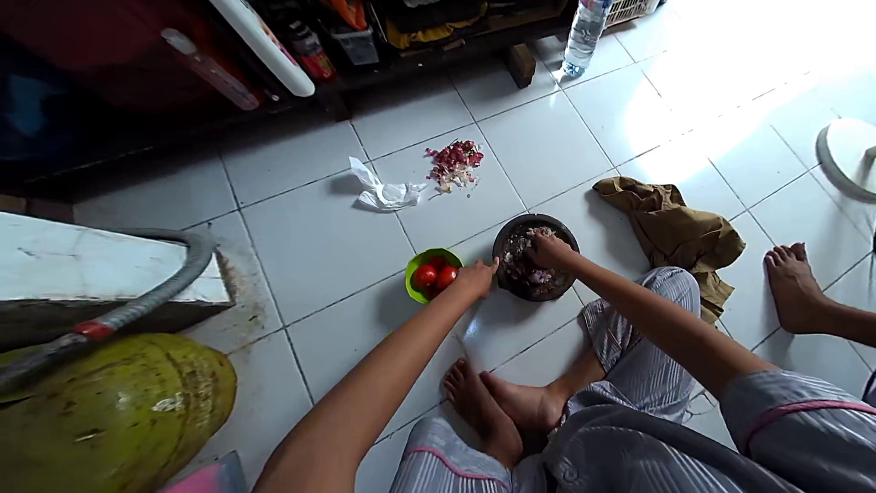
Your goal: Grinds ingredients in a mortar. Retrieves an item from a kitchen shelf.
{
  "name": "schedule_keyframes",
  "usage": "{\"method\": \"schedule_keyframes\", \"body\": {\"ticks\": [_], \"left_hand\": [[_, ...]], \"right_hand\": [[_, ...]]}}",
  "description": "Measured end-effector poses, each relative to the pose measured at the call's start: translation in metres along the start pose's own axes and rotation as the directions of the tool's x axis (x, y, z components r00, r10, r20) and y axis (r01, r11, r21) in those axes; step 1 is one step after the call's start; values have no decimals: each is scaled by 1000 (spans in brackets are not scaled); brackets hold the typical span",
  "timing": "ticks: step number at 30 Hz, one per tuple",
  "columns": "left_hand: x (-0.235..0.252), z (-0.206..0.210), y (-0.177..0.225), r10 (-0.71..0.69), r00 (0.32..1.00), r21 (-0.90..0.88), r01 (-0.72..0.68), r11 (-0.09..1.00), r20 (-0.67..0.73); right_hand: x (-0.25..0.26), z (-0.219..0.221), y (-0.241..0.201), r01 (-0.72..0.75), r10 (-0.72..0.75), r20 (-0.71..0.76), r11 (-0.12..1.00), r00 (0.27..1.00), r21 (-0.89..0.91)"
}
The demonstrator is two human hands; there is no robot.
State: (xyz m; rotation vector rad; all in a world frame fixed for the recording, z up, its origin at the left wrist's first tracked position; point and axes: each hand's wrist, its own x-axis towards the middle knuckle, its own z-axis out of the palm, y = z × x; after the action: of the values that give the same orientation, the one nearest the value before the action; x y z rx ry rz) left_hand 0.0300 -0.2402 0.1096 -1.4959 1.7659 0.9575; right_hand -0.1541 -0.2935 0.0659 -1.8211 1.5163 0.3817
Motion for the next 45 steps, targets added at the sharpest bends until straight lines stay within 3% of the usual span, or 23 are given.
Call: {"method": "schedule_keyframes", "body": {"ticks": [3, 5, 8, 10, 13, 16, 19, 23, 27, 30, 33, 37, 39, 41, 43, 45], "left_hand": [[1, 7, -1, 12, 1000, 1, -12, 1000, -8], [0, 4, -4, 17, 1000, -24, -17, 1000, -10], [0, 9, -2, 9, 1000, 2, -9, 1000, -13], [2, 8, -2, 2, 1000, 22, -2, 1000, -19], [1, 9, -5, 15, 1000, -2, -15, 1000, -13], [1, 9, -7, 26, 1000, -30, -26, 999, 1], [2, 5, -6, 8, 1000, 1, -8, 1000, 14], [1, 6, -11, 26, 999, 31, -26, 999, 31], [-37, 3, -13, 148, 988, -110, -142, 984, 50], [-77, 4, 0, 304, 946, -221, -275, 936, 111], [-117, 7, 14, 392, 903, -162, -366, 916, 175], [-163, 19, 4, 375, 921, -225, -346, 911, 103], [-171, 20, 5, 304, 928, -198, -263, 944, 216], [-173, 17, 16, 215, 932, -64, -206, 977, 292], [-176, 16, 32, 195, 955, 24, -205, 978, 224], [-180, 15, 38, 204, 972, 52, -211, 976, 117]], "right_hand": [[-34, 26, 3, -18, 18, -19, 1000, 1000, -1], [-37, 20, -4, -25, 23, -47, 999, 999, -37], [6, 21, 23, 22, -8, -91, 988, 996, 154], [7, 12, 37, 2, 9, -42, 965, 999, 263], [-48, 15, 32, -74, 70, 39, 989, 997, 124], [-76, 36, -2, -14, 15, 7, 995, 1000, -94], [-45, 29, -30, 21, -26, -44, 994, 999, -105], [-3, 12, -5, -28, 30, -79, 999, 996, 25], [-40, 23, -22, -57, 56, -21, 996, 998, -65], [-20, 5, -25, -78, 77, -47, 996, 996, -31], [2, -2, -5, -71, 70, 18, 996, 997, 48], [-43, 31, -20, -72, 71, -64, 997, 995, -23], [-36, 20, -24, -75, 74, -79, 997, 994, -11], [-16, 7, -19, -89, 89, -35, 996, 995, 5], [-12, 7, -9, -116, 116, 17, 992, 993, 56], [-34, 25, -15, -127, 131, -42, 989, 991, 77]]}}
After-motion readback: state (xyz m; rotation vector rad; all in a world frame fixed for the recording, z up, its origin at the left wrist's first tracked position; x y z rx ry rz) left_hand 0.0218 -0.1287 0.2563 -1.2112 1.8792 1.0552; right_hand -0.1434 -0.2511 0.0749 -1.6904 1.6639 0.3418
